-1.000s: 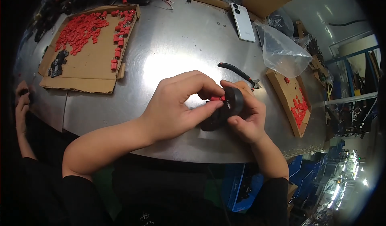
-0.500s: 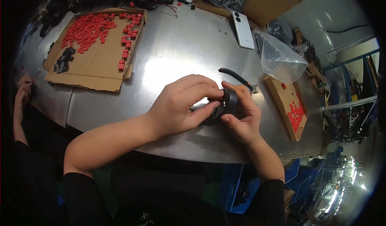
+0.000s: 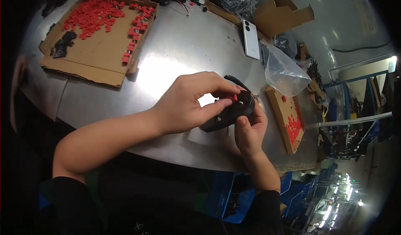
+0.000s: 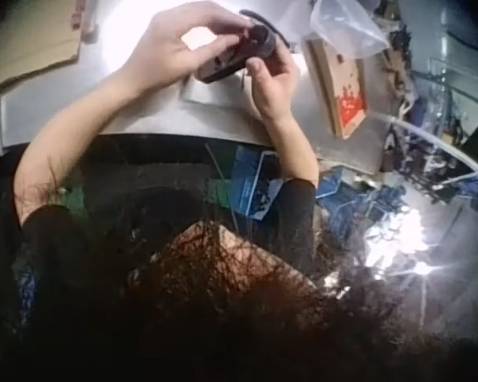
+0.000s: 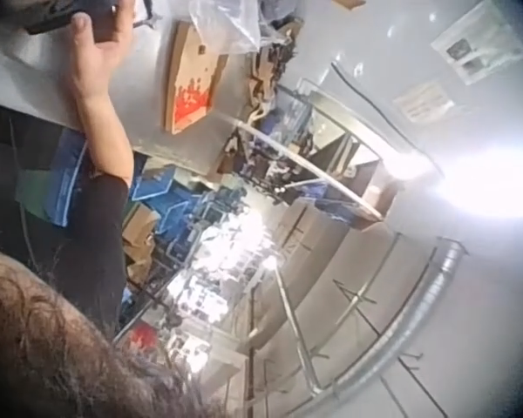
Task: Assembling the internal and external casing components of a computer mouse.
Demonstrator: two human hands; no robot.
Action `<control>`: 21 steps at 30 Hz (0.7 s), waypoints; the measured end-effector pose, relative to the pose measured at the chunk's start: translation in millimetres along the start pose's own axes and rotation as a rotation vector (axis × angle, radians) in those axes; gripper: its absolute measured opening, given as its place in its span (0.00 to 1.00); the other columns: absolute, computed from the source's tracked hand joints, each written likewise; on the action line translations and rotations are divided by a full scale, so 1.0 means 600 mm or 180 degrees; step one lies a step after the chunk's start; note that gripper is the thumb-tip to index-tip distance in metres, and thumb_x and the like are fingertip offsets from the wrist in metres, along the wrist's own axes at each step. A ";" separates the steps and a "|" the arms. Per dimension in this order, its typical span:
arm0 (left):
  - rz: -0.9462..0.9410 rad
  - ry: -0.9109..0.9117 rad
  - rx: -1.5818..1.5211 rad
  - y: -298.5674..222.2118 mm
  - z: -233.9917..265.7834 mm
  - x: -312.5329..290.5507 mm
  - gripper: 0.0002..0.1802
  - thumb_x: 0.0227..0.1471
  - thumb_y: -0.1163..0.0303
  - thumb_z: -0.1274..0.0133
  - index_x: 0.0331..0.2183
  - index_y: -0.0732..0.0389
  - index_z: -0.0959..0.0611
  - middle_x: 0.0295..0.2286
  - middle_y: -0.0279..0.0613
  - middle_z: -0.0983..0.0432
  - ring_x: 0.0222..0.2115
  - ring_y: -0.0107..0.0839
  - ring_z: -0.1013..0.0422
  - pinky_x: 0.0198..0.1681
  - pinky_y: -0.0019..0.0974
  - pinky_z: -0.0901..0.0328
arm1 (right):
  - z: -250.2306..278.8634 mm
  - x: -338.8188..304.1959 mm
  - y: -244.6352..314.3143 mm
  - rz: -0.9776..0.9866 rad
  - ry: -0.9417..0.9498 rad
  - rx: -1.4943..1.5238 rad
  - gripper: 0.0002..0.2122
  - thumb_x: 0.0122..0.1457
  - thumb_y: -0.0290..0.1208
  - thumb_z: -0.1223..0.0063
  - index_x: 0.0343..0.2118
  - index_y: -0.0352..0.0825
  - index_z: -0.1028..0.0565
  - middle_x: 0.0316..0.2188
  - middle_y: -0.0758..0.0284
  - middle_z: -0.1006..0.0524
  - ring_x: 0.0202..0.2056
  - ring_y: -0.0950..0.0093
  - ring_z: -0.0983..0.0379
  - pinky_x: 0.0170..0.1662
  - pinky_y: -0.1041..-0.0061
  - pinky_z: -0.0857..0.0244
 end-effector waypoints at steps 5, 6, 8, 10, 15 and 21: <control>0.0484 0.0155 -0.0382 0.012 0.004 0.000 0.12 0.49 0.80 0.34 0.38 0.64 0.14 0.34 0.43 0.17 0.35 0.34 0.21 0.40 0.34 0.28 | 0.001 -0.006 0.010 0.0213 0.0099 -0.0330 0.37 0.57 0.40 0.29 0.64 0.23 0.33 0.54 0.63 0.29 0.56 0.72 0.30 0.62 0.71 0.40; 0.0338 0.0267 -0.0218 0.014 0.004 0.000 0.12 0.48 0.79 0.34 0.38 0.64 0.14 0.34 0.44 0.18 0.33 0.35 0.21 0.39 0.34 0.28 | 0.004 -0.007 0.011 0.0230 0.0127 -0.0407 0.37 0.56 0.40 0.28 0.63 0.23 0.33 0.54 0.63 0.29 0.56 0.72 0.30 0.61 0.71 0.39; 0.0094 0.0291 -0.0055 0.013 0.006 -0.001 0.12 0.48 0.79 0.34 0.38 0.64 0.14 0.33 0.44 0.18 0.33 0.35 0.22 0.38 0.35 0.28 | 0.007 -0.010 0.014 0.0222 0.0147 -0.0487 0.38 0.56 0.40 0.28 0.63 0.23 0.33 0.54 0.63 0.29 0.55 0.72 0.30 0.60 0.71 0.38; -0.0142 0.0318 0.0136 0.006 0.007 -0.002 0.13 0.47 0.79 0.34 0.38 0.64 0.14 0.33 0.44 0.18 0.33 0.36 0.22 0.38 0.35 0.28 | 0.006 -0.014 0.020 0.0259 0.0204 -0.0596 0.40 0.53 0.44 0.26 0.62 0.22 0.31 0.52 0.62 0.28 0.53 0.72 0.30 0.58 0.71 0.37; -0.0111 0.0484 -0.0029 0.006 0.006 0.001 0.14 0.46 0.78 0.35 0.38 0.64 0.15 0.32 0.44 0.19 0.33 0.38 0.23 0.36 0.37 0.29 | 0.013 -0.017 0.025 0.0143 0.0156 -0.0544 0.41 0.51 0.48 0.26 0.60 0.21 0.29 0.49 0.60 0.27 0.50 0.72 0.29 0.56 0.73 0.37; -0.0209 0.0545 0.0366 0.006 0.010 -0.001 0.16 0.42 0.79 0.34 0.38 0.63 0.16 0.31 0.43 0.20 0.30 0.40 0.25 0.34 0.39 0.31 | 0.012 -0.008 0.026 -0.0360 0.0355 -0.0326 0.41 0.51 0.48 0.26 0.60 0.21 0.29 0.49 0.60 0.26 0.50 0.72 0.29 0.56 0.73 0.38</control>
Point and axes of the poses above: each hand's wrist, its own x-axis towards the middle knuckle, its own z-axis out of the back of the hand, y = z × x, the point moved 1 cm from there along x, towards the middle knuckle
